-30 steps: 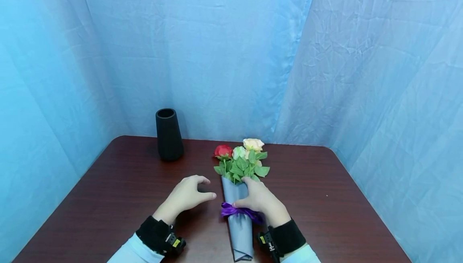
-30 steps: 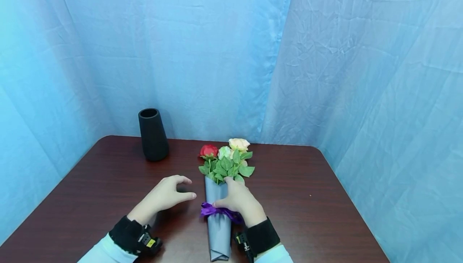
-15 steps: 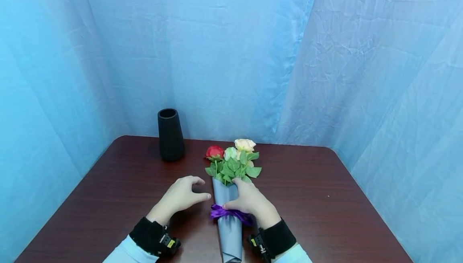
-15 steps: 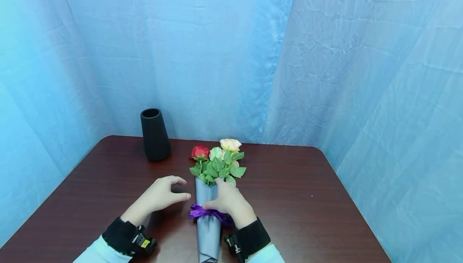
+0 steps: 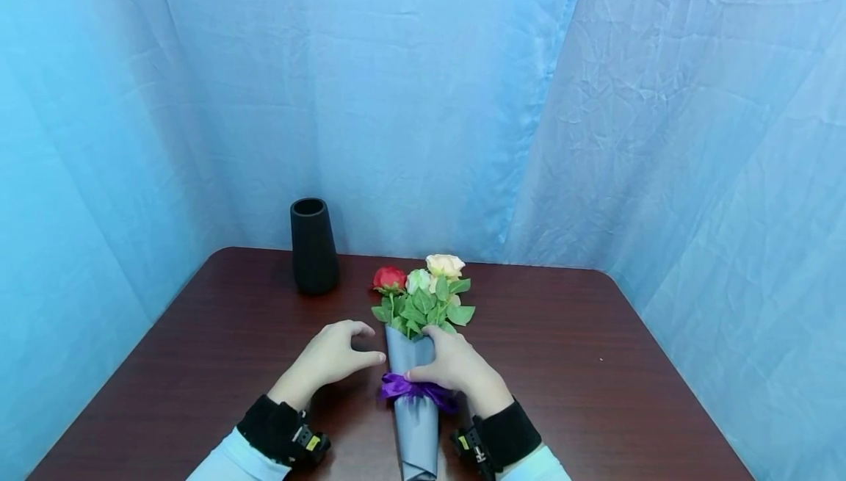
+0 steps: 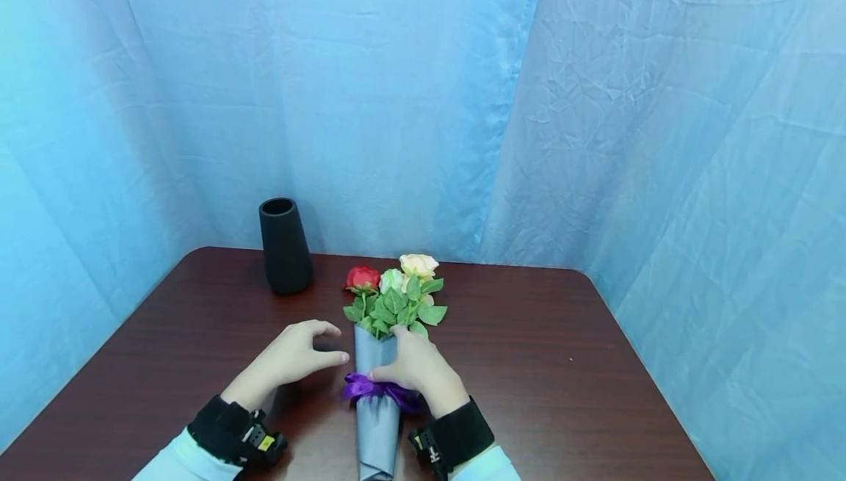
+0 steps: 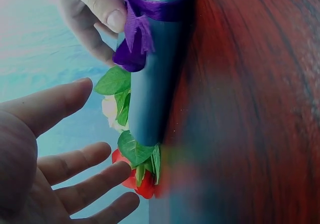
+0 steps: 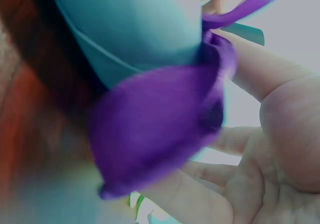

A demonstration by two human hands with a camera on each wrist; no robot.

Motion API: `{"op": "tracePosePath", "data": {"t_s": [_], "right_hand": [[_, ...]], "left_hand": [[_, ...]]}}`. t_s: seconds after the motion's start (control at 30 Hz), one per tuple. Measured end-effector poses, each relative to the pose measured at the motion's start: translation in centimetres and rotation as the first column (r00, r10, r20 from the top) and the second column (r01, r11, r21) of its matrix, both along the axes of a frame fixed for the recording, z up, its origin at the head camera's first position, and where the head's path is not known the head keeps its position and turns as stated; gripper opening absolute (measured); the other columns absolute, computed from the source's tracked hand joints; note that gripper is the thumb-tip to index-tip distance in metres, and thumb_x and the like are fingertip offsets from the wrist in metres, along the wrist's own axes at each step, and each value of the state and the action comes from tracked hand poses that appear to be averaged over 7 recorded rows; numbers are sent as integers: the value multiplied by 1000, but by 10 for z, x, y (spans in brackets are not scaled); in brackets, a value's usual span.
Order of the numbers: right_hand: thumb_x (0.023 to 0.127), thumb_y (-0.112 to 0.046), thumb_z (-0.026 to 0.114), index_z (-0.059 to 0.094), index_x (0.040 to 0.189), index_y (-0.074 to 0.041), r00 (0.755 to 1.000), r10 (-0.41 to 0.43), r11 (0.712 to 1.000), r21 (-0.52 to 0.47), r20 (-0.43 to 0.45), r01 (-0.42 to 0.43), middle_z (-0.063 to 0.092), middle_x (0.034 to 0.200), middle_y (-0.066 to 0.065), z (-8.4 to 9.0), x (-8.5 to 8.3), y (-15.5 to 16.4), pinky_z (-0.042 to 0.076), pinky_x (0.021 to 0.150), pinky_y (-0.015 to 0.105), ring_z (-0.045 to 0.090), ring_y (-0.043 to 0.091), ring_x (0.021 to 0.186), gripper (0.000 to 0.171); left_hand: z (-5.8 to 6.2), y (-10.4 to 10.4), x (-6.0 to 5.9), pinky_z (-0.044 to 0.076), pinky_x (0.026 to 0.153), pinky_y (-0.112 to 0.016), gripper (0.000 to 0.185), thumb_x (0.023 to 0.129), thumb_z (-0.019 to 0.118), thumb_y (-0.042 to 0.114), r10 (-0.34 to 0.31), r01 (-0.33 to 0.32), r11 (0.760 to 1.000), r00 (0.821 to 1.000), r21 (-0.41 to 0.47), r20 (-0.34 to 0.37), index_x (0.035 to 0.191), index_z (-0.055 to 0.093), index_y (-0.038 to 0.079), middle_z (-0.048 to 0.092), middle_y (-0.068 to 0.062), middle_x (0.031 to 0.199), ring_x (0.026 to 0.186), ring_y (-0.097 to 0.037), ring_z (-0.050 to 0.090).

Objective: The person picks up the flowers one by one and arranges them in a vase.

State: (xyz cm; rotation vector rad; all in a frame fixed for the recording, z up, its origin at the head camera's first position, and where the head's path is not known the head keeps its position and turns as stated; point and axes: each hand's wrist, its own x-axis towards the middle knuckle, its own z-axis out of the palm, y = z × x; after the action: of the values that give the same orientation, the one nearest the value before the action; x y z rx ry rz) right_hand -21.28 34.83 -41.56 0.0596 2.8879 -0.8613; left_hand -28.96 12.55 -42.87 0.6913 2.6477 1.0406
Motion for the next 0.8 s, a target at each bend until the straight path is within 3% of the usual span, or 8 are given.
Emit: {"op": "tracePosePath", "data": {"t_s": [0.07,0.17,0.27,0.33,0.6,0.8], "right_hand": [[71,-50,78,42,140,-9,1000,2,1000,-6,-14,-2,54,129,12,1,1,3,47,84,46,54,26,112,88],[73,-46,78,39,141,-10,1000,-18,996,-91,9,19,55,124,14,4,3,9,53,66,42,65,25,83,87],[75,-42,78,35,144,-12,998,-49,980,-189,44,56,52,123,19,10,6,14,52,48,41,63,29,55,86],[76,-41,78,33,145,-14,996,-66,970,-229,58,78,50,125,21,15,8,18,51,44,41,60,31,47,87],[76,-44,76,35,144,-18,995,-93,970,-229,-35,82,51,123,17,32,15,35,51,50,41,61,31,53,83],[76,-47,76,45,137,-27,974,-77,987,-157,-215,44,59,114,1,44,20,45,50,68,31,62,12,83,72]], "left_hand": [[1,-1,0,48,86,-45,54,73,75,52,-5,5,1000,1000,5,-3,114,66,18,63,2,110,104,-20,58],[3,-2,0,47,86,-45,57,72,76,53,-3,3,1000,1000,16,-1,114,66,16,63,1,111,104,-21,58],[6,-4,0,47,87,-45,56,72,76,52,9,-9,1000,1000,23,1,115,65,16,63,0,113,104,-21,57],[7,-6,0,47,87,-45,55,73,76,51,19,-19,999,1000,27,-2,115,65,17,62,0,113,105,-21,57],[18,-12,2,46,89,-44,53,73,76,51,37,-33,998,998,61,-52,115,65,19,62,3,113,106,-21,56],[25,-16,4,46,89,-44,54,73,75,54,32,-23,996,995,92,-99,115,65,20,61,5,115,107,-19,56]]}}
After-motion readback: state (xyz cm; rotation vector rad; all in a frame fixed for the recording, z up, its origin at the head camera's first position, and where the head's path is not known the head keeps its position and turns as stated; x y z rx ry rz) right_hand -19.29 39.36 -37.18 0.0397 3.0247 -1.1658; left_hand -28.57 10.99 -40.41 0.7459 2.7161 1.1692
